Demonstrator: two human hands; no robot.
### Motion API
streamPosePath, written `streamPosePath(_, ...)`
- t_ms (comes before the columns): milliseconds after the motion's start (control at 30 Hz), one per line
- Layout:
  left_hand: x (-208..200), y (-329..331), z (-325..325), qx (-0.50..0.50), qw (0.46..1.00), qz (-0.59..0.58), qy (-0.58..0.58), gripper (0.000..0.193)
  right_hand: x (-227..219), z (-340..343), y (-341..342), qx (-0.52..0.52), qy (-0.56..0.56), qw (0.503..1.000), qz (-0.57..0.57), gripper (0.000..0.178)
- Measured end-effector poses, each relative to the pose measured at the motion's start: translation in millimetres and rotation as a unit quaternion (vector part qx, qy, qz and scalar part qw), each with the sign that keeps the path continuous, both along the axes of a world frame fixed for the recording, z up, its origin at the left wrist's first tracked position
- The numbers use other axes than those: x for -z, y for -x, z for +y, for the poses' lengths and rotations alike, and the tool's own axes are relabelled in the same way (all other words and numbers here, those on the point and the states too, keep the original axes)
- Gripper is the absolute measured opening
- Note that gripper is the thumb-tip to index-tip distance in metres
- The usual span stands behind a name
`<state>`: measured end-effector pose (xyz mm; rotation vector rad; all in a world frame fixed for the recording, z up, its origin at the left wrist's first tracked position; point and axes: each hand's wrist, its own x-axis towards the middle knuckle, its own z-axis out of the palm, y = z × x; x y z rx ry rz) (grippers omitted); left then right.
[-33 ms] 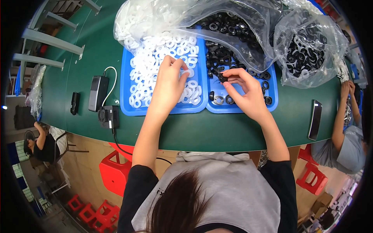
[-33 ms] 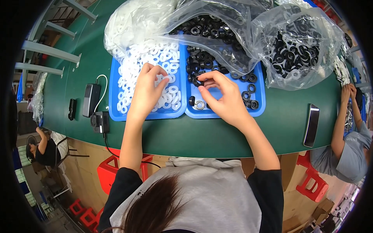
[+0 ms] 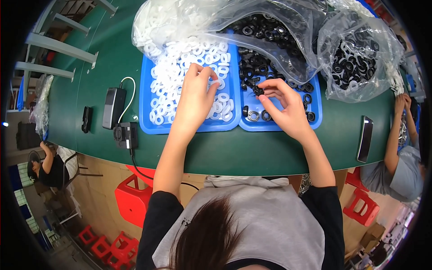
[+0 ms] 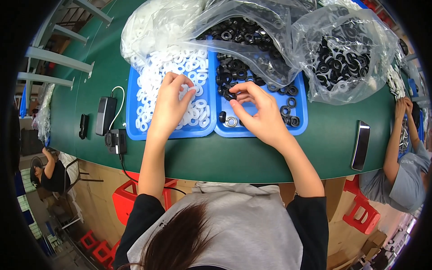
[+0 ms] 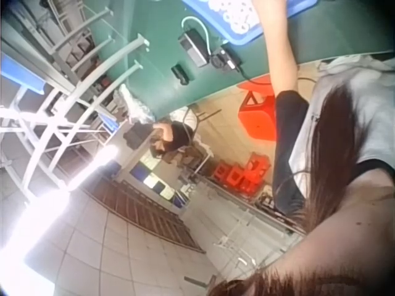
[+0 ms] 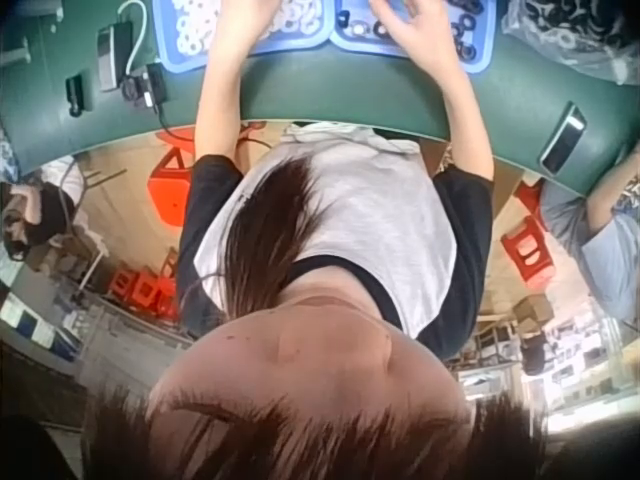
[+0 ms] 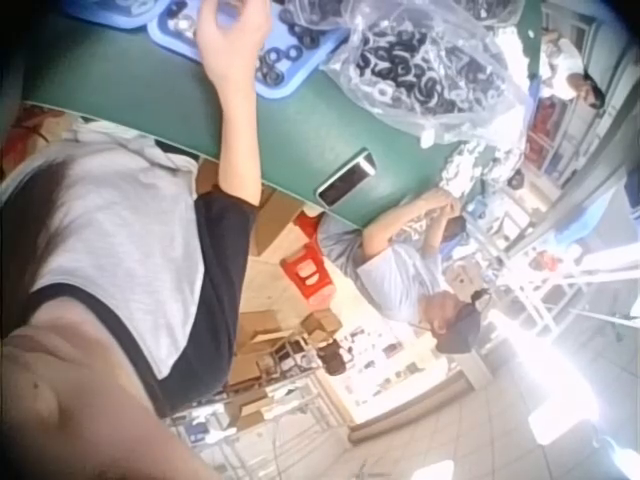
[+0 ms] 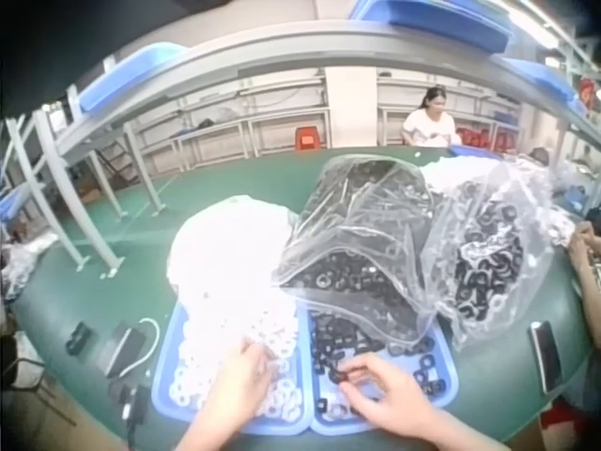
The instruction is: The person repeatedly takes white rings and black grommets from trays, fits the white rings into the black grommets by hand, and places the assembled pieces into a plastic bag.
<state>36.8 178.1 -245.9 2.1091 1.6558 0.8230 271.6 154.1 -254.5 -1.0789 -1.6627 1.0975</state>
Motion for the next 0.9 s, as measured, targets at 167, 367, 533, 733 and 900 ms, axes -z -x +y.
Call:
streamPosePath(167,-1.6,-8.1,3.1,0.013,0.982,-0.180,0.048,0.015,0.3,1.1,-1.5,0.000,0.120,0.993,-0.002,0.020)
streamPosePath(367,-5.6,-27.3,-6.6,0.032,0.898,-0.389,0.203,0.021,9.9,1.6,2.2,0.003,0.035,0.998,0.050,0.019)
streamPosePath(533,5.3,-33.0,-8.1,0.047,0.875,-0.427,0.224,0.026,1.4,4.7,-0.7,-0.028,-0.019,0.999,-0.010,0.020)
streamPosePath(733,7.6,-39.8,-11.3,0.063,0.851,-0.481,0.202,0.026,-0.3,1.6,4.3,-0.002,-0.010,0.999,0.045,0.020)
streamPosePath(900,5.0,-46.0,-18.1,0.089,0.840,-0.485,0.225,0.027,1.3,0.8,8.0,0.045,-0.049,0.995,0.073,0.020)
